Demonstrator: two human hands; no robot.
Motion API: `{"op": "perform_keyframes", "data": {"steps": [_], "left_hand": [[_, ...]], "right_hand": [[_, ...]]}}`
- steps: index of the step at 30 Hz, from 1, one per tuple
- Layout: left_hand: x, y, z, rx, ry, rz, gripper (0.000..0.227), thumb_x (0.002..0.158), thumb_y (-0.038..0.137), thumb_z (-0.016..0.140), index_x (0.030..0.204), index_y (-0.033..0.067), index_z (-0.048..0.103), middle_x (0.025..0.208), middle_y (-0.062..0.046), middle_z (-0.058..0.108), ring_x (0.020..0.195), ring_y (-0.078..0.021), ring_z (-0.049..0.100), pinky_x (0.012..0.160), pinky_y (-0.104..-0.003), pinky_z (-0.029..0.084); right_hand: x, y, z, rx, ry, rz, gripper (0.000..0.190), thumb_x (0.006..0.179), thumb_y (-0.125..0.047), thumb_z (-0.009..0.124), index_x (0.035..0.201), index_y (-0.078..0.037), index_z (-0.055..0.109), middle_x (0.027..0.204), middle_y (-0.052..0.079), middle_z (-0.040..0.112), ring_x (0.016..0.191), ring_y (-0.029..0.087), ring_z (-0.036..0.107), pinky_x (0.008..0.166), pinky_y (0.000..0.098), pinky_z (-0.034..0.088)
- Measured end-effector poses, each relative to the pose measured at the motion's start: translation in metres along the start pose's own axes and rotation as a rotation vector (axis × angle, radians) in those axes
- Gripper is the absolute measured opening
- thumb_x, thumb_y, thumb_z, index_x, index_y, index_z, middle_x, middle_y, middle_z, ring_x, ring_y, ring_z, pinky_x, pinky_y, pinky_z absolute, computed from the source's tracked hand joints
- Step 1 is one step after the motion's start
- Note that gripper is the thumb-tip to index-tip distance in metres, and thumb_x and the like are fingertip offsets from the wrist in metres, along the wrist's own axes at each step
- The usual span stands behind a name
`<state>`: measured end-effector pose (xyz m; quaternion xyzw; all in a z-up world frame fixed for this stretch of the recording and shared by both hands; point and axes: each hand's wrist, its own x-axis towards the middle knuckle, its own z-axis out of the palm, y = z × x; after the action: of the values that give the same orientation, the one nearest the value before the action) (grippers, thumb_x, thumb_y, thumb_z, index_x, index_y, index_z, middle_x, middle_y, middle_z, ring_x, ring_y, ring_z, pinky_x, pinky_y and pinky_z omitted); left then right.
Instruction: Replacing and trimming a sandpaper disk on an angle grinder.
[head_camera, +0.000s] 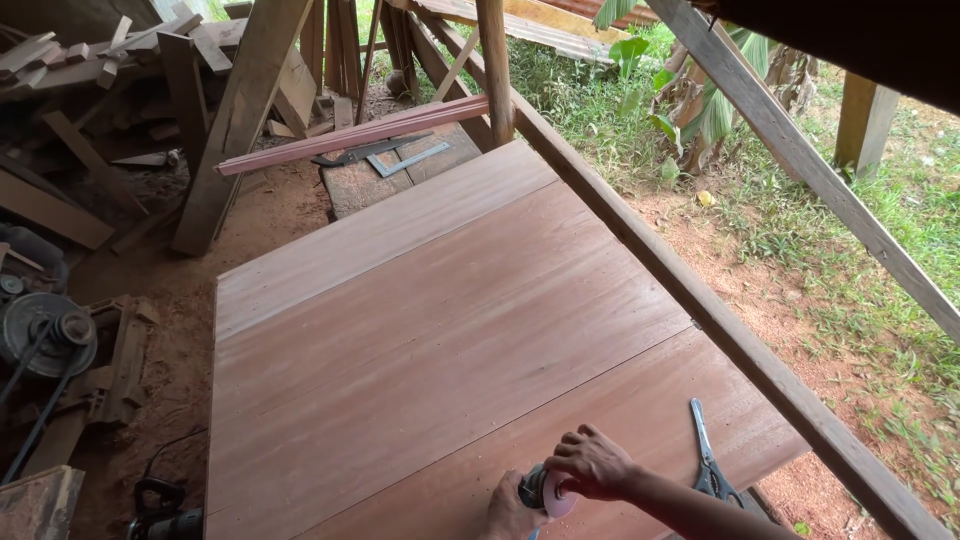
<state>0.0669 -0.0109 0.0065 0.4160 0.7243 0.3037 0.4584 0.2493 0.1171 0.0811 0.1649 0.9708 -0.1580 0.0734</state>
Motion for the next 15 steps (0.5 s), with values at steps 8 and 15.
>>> {"op": "perform_keyframes", "data": {"steps": [8, 15], "left_hand": [[0.026, -0.006, 0.01, 0.029, 0.122, 0.224, 0.065, 0.052, 0.027, 0.102, 0.104, 0.0067, 0.068, 0.105, -0.008, 0.069, 0.102, -0.0223, 0.071, 0.089, -0.036, 0.056], [0.014, -0.017, 0.012, -0.008, 0.14, 0.212, 0.061, 0.053, 0.03, 0.1, 0.101, 0.0066, 0.069, 0.102, -0.008, 0.072, 0.099, -0.0209, 0.073, 0.088, -0.035, 0.058]], "right_hand": [[0.02, 0.055, 0.242, 1.931, 0.434, 0.482, 0.053, 0.086, -0.021, 0.081, 0.132, 0.001, 0.065, 0.121, 0.016, 0.078, 0.112, 0.027, 0.074, 0.097, 0.0423, 0.06], [0.01, 0.037, 0.206, 1.225, 0.609, 0.6, 0.061, 0.085, -0.03, 0.084, 0.137, -0.006, 0.064, 0.116, 0.012, 0.074, 0.102, 0.022, 0.069, 0.09, 0.0365, 0.057]]}}
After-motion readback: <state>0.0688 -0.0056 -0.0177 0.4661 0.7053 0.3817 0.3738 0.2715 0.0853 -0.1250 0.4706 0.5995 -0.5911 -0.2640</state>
